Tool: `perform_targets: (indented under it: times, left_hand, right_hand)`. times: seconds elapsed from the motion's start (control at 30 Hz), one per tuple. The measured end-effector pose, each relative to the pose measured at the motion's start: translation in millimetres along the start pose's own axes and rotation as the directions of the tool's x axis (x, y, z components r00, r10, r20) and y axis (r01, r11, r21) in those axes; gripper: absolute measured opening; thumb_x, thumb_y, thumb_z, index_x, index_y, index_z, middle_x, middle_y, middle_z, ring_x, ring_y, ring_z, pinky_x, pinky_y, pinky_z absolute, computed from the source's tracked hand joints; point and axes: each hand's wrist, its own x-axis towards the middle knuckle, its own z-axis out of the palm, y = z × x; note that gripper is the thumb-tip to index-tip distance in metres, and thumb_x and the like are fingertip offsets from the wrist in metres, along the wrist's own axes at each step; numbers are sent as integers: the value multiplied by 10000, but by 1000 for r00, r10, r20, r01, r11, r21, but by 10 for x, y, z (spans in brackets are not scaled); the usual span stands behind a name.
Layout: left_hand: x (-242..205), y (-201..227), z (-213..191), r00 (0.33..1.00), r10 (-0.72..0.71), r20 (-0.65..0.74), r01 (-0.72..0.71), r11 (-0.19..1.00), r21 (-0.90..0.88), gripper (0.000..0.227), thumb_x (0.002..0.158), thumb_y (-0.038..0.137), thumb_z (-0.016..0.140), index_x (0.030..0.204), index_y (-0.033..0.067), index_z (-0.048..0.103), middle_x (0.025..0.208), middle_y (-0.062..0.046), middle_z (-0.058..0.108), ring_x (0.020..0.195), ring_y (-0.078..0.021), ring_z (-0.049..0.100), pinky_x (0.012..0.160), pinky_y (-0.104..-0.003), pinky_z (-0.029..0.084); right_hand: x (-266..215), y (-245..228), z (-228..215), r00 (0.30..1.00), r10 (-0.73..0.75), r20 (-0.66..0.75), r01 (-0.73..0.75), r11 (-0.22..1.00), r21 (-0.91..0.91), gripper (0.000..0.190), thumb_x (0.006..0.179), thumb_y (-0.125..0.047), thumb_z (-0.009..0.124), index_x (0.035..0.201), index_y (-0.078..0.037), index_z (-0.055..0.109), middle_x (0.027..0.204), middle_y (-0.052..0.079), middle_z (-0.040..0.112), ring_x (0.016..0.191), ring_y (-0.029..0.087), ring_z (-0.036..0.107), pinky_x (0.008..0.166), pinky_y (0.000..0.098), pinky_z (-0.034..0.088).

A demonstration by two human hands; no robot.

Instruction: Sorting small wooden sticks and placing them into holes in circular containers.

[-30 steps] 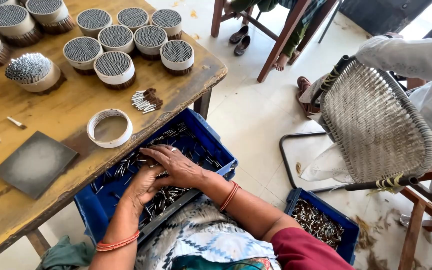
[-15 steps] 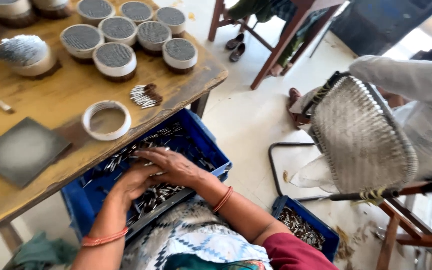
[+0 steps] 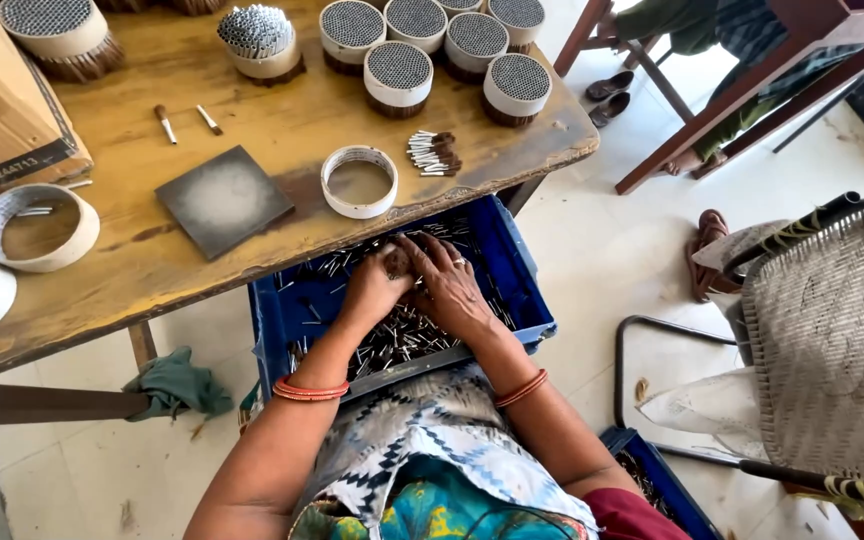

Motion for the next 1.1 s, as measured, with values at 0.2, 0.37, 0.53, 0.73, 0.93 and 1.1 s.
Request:
perform_targets:
  times: [0.2, 0.37, 0.53, 0.73, 0.93, 1.1]
  left_hand:
    - [-32, 413, -244, 993, 64, -96, -65, 998, -10, 452, 821, 172, 815, 1218, 133, 604, 1047, -177, 750, 932, -362, 741, 774, -433, 592]
    - [-96, 756, -361, 994, 19, 107, -9, 995, -95, 730, 855, 116, 774, 1475, 187, 395, 1076, -165, 748, 971, -328, 751, 786, -429, 598]
    - [-145, 850, -424, 965, 141, 223, -106, 981, -162, 868, 806, 36, 765, 1539, 198, 331, 1124, -159, 745, 1043, -278, 751, 863, -407, 602]
    - [-1, 472, -158, 975, 72, 209, 37, 878, -478, 560, 864, 15, 755, 1385, 98, 567, 1210, -74, 744, 1070, -217, 723, 892, -375, 604]
    - [21, 315, -252, 888, -281, 364, 417, 158, -895, 230, 919, 79, 751, 1105, 126, 624, 1052, -6, 694, 989, -159, 715, 874, -405, 650]
    - [-49, 278, -189, 866, -175, 468, 499, 312, -808, 334, 839, 37, 774, 1156, 32, 667, 1064, -65, 727, 971, -212, 716, 744, -389, 620]
  right_hand:
    - [-87, 164, 36, 971, 213, -106, -187, 960, 210, 446, 929, -99, 698, 1371, -106, 639, 1399, 182, 606, 1220, 385, 626, 989, 435, 527]
    - [-58, 125, -31, 948, 312, -65, -249, 854, 456, 249, 945, -120, 717, 1189, -74, 724, 1131, 126, 712, 1024, 271, 708, 860, 366, 566]
    - [-69, 227, 116, 894, 444, -63, -334, 753, 567, 132, 963, -95, 687, 1076, -41, 729, 933, 88, 755, 853, 161, 732, 763, 296, 575]
    - [-92, 229, 41, 834, 514, -202, -288, 717, 636, 115, 971, -72, 702, 1074, -35, 737, 930, 86, 766, 833, 120, 680, 753, 283, 556]
    - [-50, 121, 47, 945, 113, -306, -23, 959, 282, 211, 900, -100, 793, 1098, -79, 725, 1034, 66, 736, 1000, 251, 709, 882, 346, 568]
    - [36, -74, -108, 980, -144, -137, 168, 969, 181, 818, 687, -235, 871, 1409, -86, 517, 1375, 181, 530, 1289, 406, 512, 1071, 483, 441]
